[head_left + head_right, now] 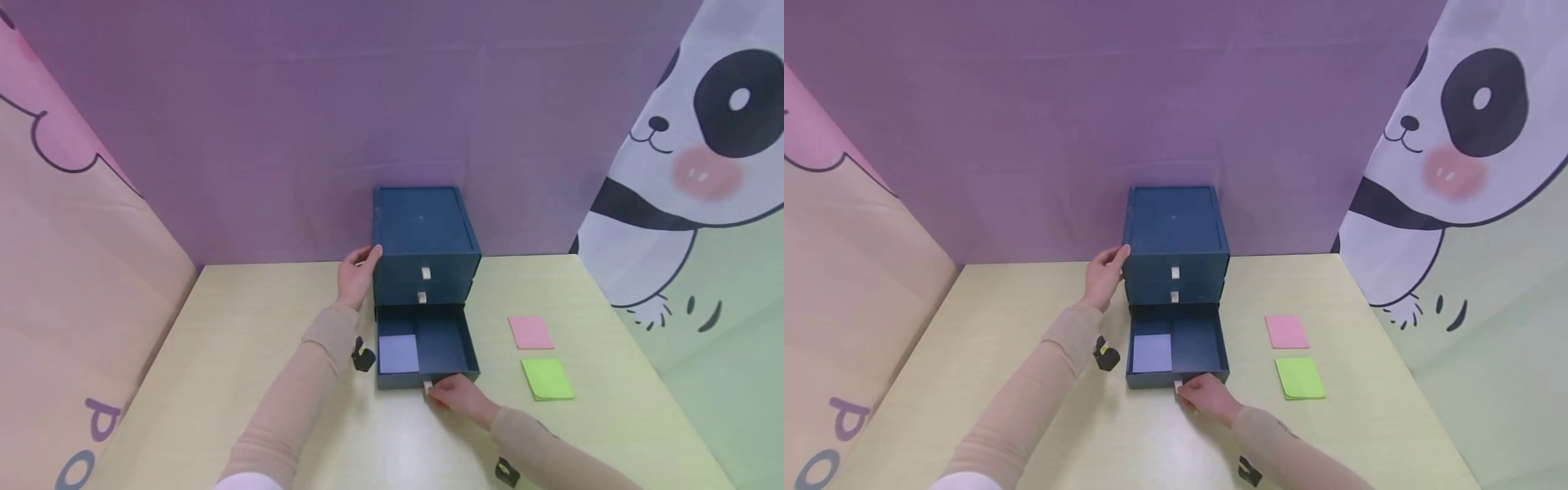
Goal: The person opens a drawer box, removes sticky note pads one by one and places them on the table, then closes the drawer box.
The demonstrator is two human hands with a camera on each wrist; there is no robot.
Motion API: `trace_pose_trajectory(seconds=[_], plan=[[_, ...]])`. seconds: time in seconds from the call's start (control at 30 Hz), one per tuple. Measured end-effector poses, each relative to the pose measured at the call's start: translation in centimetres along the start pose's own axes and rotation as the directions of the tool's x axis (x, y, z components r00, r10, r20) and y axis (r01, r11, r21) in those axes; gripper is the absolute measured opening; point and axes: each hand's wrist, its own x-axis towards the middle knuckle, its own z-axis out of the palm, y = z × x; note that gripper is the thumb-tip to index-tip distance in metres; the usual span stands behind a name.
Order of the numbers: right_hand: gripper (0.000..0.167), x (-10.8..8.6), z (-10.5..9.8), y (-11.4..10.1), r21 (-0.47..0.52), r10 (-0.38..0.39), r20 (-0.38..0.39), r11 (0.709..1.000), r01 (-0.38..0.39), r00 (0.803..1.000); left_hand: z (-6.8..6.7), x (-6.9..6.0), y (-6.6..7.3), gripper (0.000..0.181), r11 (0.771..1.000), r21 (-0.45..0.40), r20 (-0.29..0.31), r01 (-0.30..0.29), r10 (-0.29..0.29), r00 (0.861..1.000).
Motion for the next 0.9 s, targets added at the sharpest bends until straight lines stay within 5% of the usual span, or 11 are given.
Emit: trace_pose_trajectory(seconds=[0.9], plan=[[0.024,-1.5,0.3,0.2,0.010,-0.036,0.010,0.999,0.036,0.999,-0.1,0.1,0.0,0.047,1.000,0.003,0.015,-0.005,0.005,1.000]])
